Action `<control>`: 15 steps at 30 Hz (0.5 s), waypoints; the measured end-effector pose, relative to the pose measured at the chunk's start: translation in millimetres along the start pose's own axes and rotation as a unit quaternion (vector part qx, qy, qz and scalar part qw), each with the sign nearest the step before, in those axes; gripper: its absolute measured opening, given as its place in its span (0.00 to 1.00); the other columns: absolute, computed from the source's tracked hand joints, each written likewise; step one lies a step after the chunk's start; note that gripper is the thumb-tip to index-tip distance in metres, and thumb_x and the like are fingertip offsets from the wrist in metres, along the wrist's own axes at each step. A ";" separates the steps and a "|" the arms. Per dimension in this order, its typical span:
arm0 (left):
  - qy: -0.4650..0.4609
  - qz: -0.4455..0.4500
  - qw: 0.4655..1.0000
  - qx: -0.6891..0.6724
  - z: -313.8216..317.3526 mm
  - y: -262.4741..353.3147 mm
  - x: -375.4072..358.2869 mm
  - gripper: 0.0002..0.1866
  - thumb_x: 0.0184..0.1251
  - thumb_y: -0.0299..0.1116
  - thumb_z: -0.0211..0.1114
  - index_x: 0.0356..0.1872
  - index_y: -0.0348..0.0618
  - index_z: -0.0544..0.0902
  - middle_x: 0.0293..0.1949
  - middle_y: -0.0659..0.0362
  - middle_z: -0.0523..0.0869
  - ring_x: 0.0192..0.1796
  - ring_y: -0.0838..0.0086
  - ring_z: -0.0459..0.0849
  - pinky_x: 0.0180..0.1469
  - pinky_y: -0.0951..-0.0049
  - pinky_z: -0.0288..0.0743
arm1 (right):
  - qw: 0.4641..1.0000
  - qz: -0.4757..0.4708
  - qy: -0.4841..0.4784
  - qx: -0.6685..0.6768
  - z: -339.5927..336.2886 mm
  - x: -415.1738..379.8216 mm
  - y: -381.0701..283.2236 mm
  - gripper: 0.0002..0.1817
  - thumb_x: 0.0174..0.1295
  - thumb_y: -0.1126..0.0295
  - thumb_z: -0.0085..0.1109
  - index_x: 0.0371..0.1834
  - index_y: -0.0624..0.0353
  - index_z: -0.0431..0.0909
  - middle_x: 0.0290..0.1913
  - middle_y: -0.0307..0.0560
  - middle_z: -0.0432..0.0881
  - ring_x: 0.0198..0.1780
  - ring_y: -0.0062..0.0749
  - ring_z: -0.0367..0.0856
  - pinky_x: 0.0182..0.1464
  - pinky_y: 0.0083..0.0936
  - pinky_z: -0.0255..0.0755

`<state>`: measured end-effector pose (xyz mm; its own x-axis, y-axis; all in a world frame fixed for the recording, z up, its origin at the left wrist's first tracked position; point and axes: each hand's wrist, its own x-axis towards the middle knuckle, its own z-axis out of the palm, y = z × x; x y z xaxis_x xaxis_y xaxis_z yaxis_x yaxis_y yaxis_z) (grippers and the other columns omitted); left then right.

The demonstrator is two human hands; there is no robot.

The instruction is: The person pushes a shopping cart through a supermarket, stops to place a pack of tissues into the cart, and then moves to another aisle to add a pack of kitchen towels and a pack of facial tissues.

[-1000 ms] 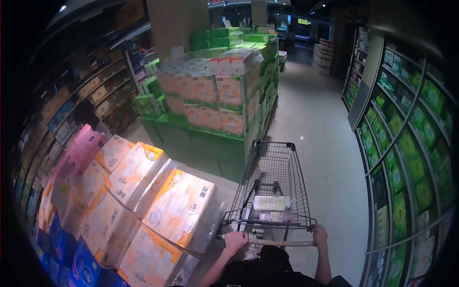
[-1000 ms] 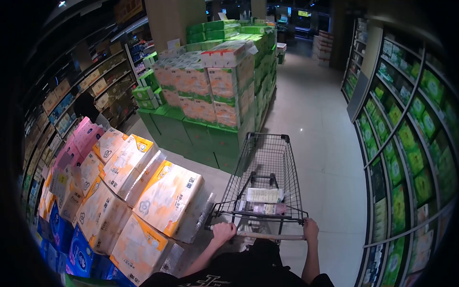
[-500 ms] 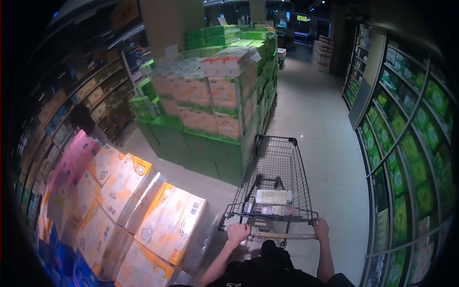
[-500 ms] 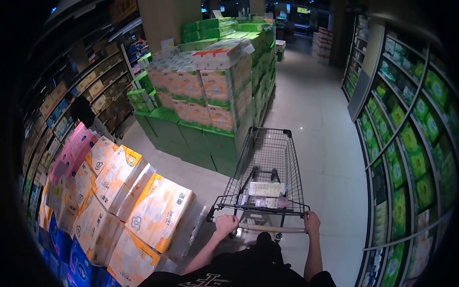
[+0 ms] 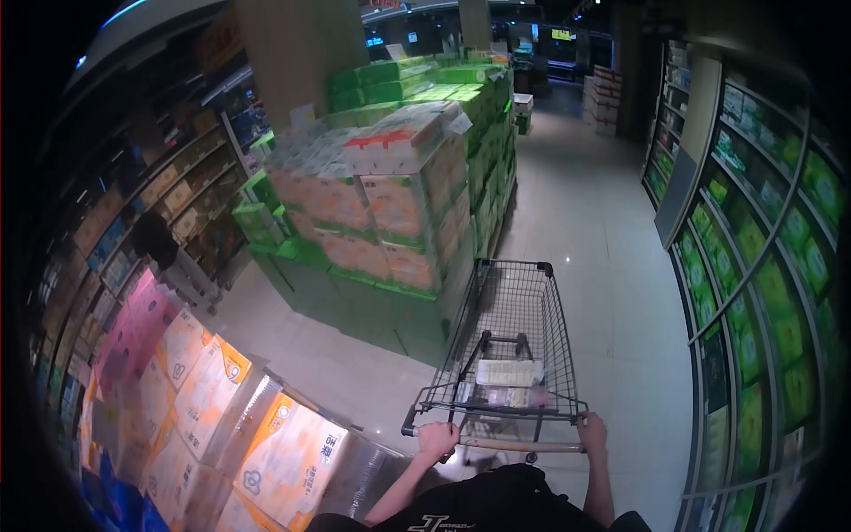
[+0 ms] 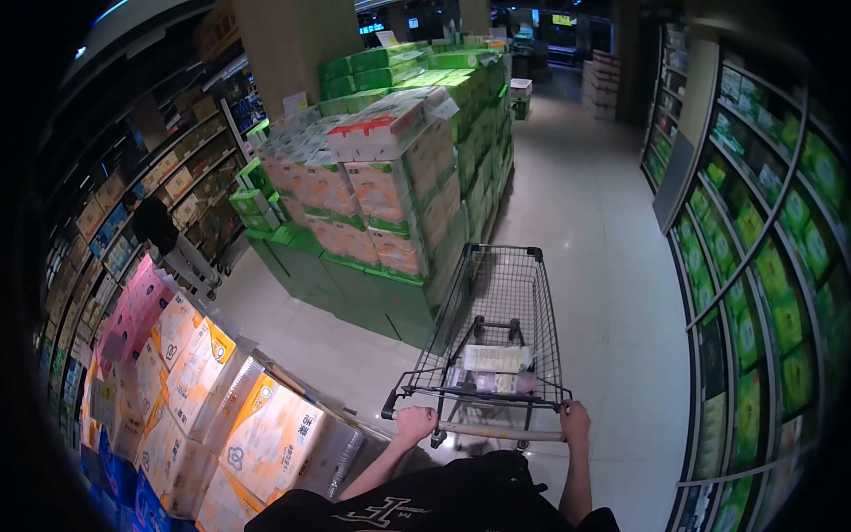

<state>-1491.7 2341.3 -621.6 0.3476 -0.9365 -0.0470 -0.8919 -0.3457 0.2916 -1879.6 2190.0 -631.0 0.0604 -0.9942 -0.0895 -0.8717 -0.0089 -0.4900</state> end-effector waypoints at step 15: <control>-0.040 -0.015 0.999 0.024 6.4 38.0 123.0 0.22 0.64 0.47 0.53 0.25 0.45 0.89 0.24 0.47 0.87 0.28 0.53 0.88 0.36 0.54 0.82 | 1.000 -0.002 -0.008 0.018 -3.2 128.7 1.7 0.12 0.63 0.63 0.61 0.46 0.53 0.85 0.45 0.54 0.85 0.47 0.52 0.84 0.48 0.44 0.78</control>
<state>-1484.7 2212.7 -622.4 0.3516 -0.9268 -0.1321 -0.8953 -0.3741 0.2420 -1874.9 2061.7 -640.6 0.0714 -0.9924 -0.1006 -0.8532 -0.0085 -0.5215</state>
